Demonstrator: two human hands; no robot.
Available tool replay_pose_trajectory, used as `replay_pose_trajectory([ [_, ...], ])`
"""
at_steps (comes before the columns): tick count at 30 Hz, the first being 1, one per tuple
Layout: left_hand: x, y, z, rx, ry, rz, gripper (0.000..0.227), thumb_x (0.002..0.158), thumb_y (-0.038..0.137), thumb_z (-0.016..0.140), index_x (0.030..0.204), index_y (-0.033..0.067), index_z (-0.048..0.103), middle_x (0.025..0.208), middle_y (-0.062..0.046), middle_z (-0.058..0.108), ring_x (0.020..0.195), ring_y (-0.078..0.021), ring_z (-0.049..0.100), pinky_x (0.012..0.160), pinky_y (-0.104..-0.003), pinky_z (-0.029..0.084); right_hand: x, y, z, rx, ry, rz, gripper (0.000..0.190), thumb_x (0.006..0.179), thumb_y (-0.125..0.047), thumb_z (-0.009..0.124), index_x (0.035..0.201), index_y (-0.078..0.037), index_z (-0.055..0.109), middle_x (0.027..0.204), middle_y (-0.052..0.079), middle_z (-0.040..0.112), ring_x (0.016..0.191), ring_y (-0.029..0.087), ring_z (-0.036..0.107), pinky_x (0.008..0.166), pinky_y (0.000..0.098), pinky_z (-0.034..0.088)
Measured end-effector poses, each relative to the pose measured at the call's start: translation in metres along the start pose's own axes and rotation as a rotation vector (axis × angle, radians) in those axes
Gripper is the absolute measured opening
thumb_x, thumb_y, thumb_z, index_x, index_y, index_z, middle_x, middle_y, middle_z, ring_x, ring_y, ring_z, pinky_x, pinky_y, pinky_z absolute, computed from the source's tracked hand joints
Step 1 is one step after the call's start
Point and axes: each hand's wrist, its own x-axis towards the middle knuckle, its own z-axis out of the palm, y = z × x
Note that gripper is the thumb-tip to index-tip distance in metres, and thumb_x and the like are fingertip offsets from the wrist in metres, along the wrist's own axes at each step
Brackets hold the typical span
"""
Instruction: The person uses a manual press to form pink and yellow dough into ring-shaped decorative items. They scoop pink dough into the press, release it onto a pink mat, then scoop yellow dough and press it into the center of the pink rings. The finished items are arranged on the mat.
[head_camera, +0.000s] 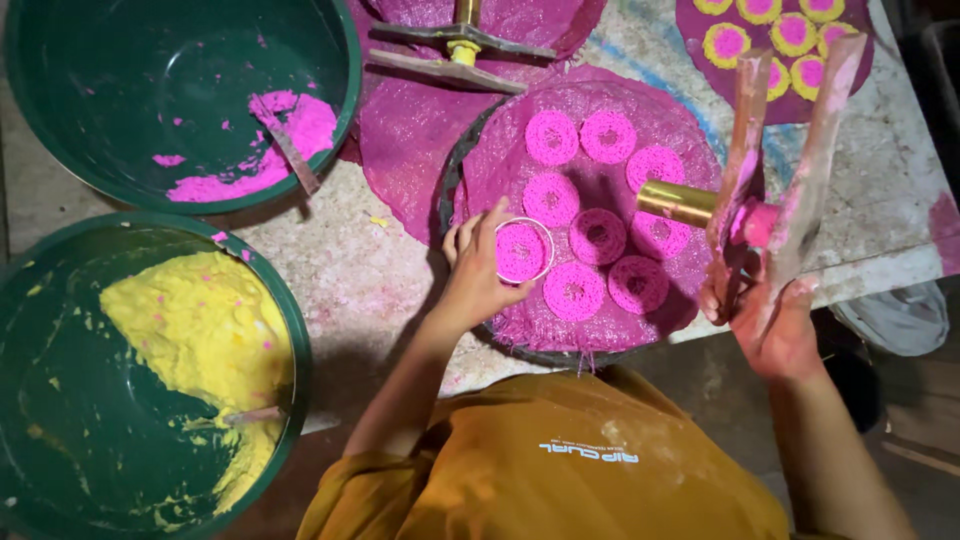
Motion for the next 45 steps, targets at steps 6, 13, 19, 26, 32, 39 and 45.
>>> replay_pose_trajectory([
  [6,-0.037,-0.007,-0.042,-0.096,0.426,-0.012,0.099,0.072,0.022,0.095,0.152,0.0133,0.038,0.155,-0.022,0.043,0.154,-0.0356,0.033,0.128,-0.054,0.026,0.028,0.04,-0.02,-0.148,0.023,0.087,0.071,0.098,-0.063,0.03,0.147,-0.013,0.036,0.122,0.003,0.056,0.108,0.014,0.057,0.096,0.034,0.047],
  [13,-0.13,-0.047,-0.071,0.011,0.255,-0.383,0.115,0.06,0.028,0.09,0.152,-0.0015,0.027,0.142,-0.026,0.044,0.136,-0.0406,0.04,0.114,-0.055,0.029,0.13,0.14,0.117,0.267,-0.269,0.503,0.045,0.11,-0.034,0.041,0.135,0.0,0.055,0.1,0.011,0.066,0.085,0.021,0.063,0.08,0.0387,0.054],
  [19,-0.181,-0.051,-0.058,0.382,0.135,-0.508,0.115,0.058,0.036,0.091,0.15,0.0064,0.03,0.144,-0.021,0.044,0.136,-0.0414,0.036,0.115,-0.056,0.025,0.144,0.205,0.235,0.462,-0.227,0.851,0.048,0.102,-0.046,0.043,0.114,-0.003,0.059,0.089,0.015,0.071,0.076,0.027,0.07,0.072,0.0415,0.06],
  [26,-0.197,-0.078,-0.053,0.319,0.159,-0.488,0.117,0.055,0.029,0.091,0.149,0.0027,0.028,0.148,-0.022,0.04,0.137,-0.0427,0.034,0.113,-0.057,0.024,0.139,0.244,0.282,0.314,-0.082,0.886,0.034,0.106,-0.036,0.05,0.111,-0.006,0.063,0.093,0.01,0.073,0.083,0.024,0.073,0.079,0.0374,0.063],
  [32,-0.201,-0.107,-0.045,0.171,0.312,-0.3,0.104,0.065,0.024,0.085,0.149,-0.0037,0.029,0.146,-0.03,0.038,0.134,-0.0503,0.036,0.111,-0.057,0.029,0.143,0.22,0.25,-0.136,-0.203,0.635,0.069,0.097,-0.03,0.065,0.154,-0.004,0.037,0.162,0.015,0.041,0.147,0.025,0.039,0.121,0.0412,0.028],
  [39,-0.185,-0.101,-0.045,0.044,0.388,-0.331,0.076,0.075,0.013,0.074,0.144,-0.0007,0.044,0.133,-0.027,0.053,0.129,-0.048,0.046,0.109,-0.055,0.036,0.359,0.141,0.178,-1.481,-0.017,-0.249,0.095,0.081,-0.032,0.08,0.155,-0.001,0.028,0.158,0.027,0.032,0.148,0.044,0.027,0.119,0.0563,0.023],
  [45,-0.172,-0.08,-0.061,-0.016,0.501,-0.323,0.068,0.078,0.008,0.07,0.141,-0.0004,0.048,0.13,-0.027,0.056,0.124,-0.0461,0.052,0.104,-0.05,0.043,0.42,0.162,0.153,-1.807,-0.13,0.09,0.072,0.083,-0.026,0.077,0.144,-0.006,0.044,0.138,0.02,0.058,0.133,0.038,0.051,0.115,0.059,0.032],
])
